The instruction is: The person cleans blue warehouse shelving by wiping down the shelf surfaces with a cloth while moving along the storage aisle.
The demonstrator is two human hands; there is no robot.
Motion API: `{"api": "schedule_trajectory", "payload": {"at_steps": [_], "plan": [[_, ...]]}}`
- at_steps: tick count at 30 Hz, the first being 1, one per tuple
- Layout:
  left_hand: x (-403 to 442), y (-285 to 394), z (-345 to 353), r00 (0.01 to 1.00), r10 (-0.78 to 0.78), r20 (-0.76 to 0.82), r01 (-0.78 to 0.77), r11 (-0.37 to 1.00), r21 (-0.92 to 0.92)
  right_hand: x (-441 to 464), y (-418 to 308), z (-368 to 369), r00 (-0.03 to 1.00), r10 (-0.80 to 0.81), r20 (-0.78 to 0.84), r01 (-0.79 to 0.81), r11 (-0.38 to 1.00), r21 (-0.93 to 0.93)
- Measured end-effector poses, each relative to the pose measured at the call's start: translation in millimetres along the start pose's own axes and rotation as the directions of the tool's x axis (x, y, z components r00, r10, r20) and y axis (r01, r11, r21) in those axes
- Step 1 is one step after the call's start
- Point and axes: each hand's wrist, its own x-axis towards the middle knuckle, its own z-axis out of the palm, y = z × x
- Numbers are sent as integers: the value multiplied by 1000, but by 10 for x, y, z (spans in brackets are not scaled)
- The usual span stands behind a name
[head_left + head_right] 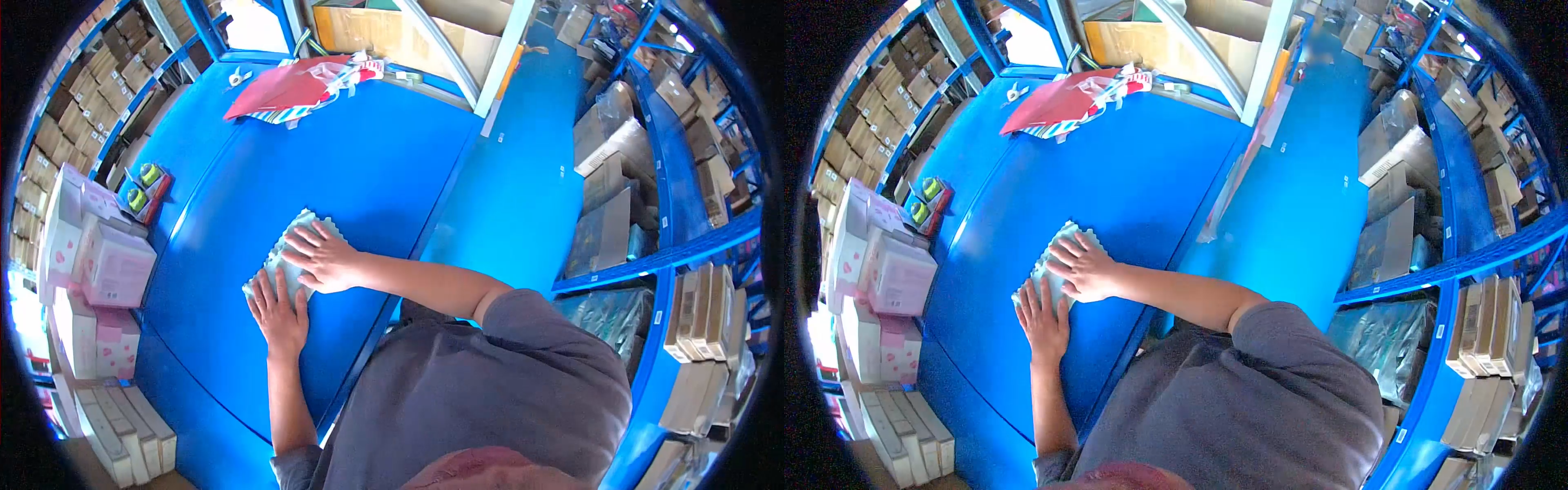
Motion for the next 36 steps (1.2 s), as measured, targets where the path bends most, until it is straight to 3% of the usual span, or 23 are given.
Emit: {"api": "schedule_trajectory", "payload": {"at_steps": [8,15,17,20,22,26,29,36], "plan": [[-648,167,-138,997,-67,29,67,997,-26,-358,-338,-122,996,-67,55,62,994,91],[-1063,242,-485,988,-42,152,65,987,-148,-715,-689,-393,982,-127,137,108,985,136],[-1132,222,-554,978,-55,202,93,978,-188,-653,-662,-392,983,-76,169,48,985,166],[-1054,191,-524,979,-133,157,156,977,-144,-441,-620,-546,969,-168,179,127,967,221],[-1022,121,-408,995,-58,86,70,987,-142,-281,-514,-466,970,-195,145,165,967,195],[-943,45,-339,994,-104,37,108,986,-129,36,-353,-273,943,-303,134,275,941,196],[-644,-203,-248,991,-129,-36,128,991,-26,347,-228,-120,953,-281,111,262,952,158],[-161,-581,19,972,-154,-178,153,988,-19,786,-104,334,981,-166,102,165,986,26]]}}
